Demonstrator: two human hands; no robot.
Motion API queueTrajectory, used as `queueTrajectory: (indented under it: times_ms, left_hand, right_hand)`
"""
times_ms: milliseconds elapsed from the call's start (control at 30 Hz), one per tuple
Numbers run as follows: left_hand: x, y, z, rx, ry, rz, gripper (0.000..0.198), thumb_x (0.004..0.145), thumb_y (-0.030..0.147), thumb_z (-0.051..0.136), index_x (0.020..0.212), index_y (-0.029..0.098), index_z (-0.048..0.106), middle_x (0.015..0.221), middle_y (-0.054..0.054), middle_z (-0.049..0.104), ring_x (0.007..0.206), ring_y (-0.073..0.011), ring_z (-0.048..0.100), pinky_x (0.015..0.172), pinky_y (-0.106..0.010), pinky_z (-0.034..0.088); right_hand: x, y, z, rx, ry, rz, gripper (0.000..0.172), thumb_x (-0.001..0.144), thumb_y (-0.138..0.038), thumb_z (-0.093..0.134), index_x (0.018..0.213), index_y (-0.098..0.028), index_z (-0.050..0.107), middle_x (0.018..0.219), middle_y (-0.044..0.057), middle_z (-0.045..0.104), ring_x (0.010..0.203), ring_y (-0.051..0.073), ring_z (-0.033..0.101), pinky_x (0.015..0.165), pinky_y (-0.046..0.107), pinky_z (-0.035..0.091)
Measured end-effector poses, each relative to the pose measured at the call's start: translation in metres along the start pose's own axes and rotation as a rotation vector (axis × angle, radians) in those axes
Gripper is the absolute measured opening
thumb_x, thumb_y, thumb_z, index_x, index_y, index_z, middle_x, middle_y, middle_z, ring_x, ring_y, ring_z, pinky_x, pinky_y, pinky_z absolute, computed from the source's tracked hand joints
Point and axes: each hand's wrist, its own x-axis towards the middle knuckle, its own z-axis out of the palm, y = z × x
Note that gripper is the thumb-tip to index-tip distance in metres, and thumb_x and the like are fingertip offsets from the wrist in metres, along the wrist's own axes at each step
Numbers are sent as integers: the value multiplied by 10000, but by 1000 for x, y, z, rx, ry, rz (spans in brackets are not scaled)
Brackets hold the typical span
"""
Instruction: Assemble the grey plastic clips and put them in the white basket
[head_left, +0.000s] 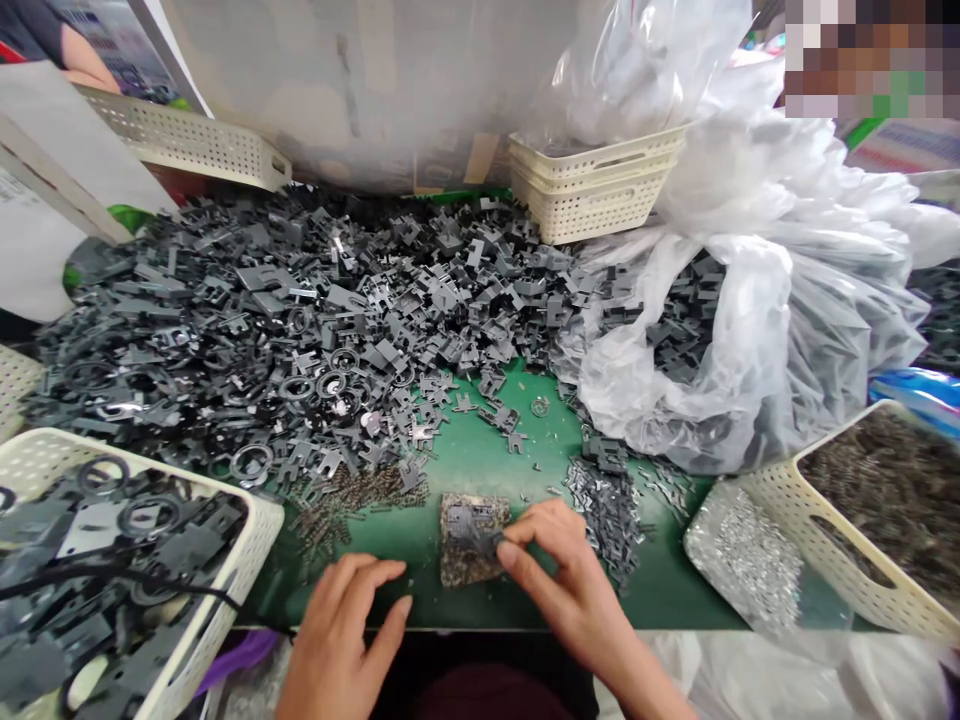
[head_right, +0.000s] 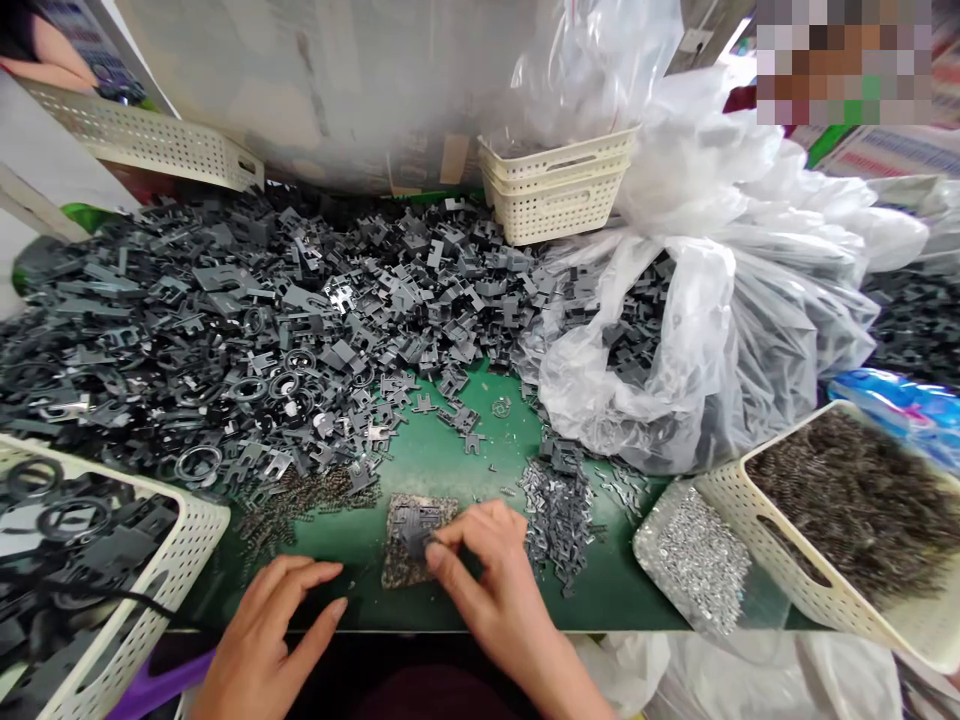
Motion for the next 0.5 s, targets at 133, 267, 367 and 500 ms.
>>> queueTrajectory:
  times_ms: [133,267,367,500]
  left_hand:
    - [3,-17,5,293,23,106,214,832,358,598,1026,282,651,917,-28,653,836,-218,608,734,-343,432]
    - [11,-10,16,329,2,146,191,859,325,562,1020,289,658,902,-23,642,803,-200,583,730,-336,396]
    - [17,-2,17,230,-9,120,163,880,296,521,929,276,676,846,-17,654,765,-191,582,705,-320,395]
    - [19,10,12,-77,-17,-23,159,871,352,538,870,268,673,839,-20,691,806,-204,625,735,-306,464]
  right_hand:
    - [2,2,3,-33,-16,-10,221,940,-342,516,757,-229,567,694,-1,585,743,184,499,697,341,341]
    - [2,-7,6,-53,-53,-18,205,935,-337,528,768,-227,570,712,0,592,770,184,494,707,342,334]
    - [0,-9,10,-42,-42,-2,211,936,-336,526,760,-225,559,703,-3,579,765,183,487,706,344,326]
    - [-1,-12,19,11,-6,28,224,933,-343,526,744,-227,557,681,-11,569,736,176,487,692,335,339]
